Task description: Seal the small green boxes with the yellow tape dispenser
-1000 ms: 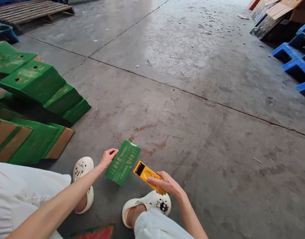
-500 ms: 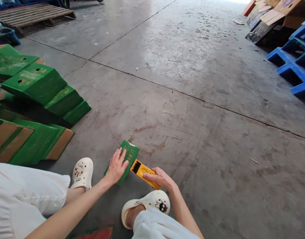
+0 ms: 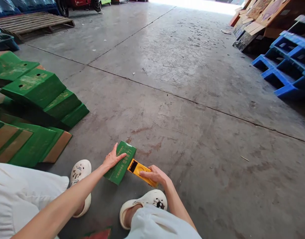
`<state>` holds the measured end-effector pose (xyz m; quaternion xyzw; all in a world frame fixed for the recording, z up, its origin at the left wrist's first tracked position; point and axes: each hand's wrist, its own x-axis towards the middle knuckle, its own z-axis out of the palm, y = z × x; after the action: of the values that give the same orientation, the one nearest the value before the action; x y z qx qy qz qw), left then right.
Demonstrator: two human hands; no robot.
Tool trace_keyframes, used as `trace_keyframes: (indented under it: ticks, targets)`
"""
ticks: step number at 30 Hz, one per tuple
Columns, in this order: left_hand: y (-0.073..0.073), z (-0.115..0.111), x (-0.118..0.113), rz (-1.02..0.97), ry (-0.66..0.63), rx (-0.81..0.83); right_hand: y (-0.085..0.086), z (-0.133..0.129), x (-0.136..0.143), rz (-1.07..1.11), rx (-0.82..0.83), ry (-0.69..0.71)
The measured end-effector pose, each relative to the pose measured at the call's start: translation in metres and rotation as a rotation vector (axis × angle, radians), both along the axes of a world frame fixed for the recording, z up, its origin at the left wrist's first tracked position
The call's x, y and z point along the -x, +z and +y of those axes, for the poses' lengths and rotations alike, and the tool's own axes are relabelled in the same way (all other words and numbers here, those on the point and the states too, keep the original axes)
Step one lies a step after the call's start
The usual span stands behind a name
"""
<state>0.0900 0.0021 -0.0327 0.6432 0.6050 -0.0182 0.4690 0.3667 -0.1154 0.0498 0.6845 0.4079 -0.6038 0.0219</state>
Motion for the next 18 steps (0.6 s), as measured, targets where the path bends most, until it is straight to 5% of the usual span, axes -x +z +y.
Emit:
trace_keyframes:
  ticks: [3, 6, 10, 14, 18]
  targets:
    - [-0.005, 0.006, 0.003, -0.085, 0.021, 0.080, 0.006, 0.003, 0.002, -0.035, -0.014, 0.018]
    - [0.000, 0.002, 0.005, -0.065, 0.022, -0.054, 0.013, 0.007, 0.006, -0.078, -0.037, 0.032]
    - [0.015, -0.035, 0.012, 0.034, -0.142, -0.388, 0.018, 0.016, 0.014, -0.096, -0.069, 0.040]
    - [0.022, -0.079, 0.013, 0.216, -0.248, -0.366, 0.018, 0.028, 0.022, -0.076, -0.067, 0.042]
    - [0.022, -0.081, 0.018, 0.283, -0.240, -0.368, 0.019, 0.034, 0.029, -0.049, -0.077, 0.049]
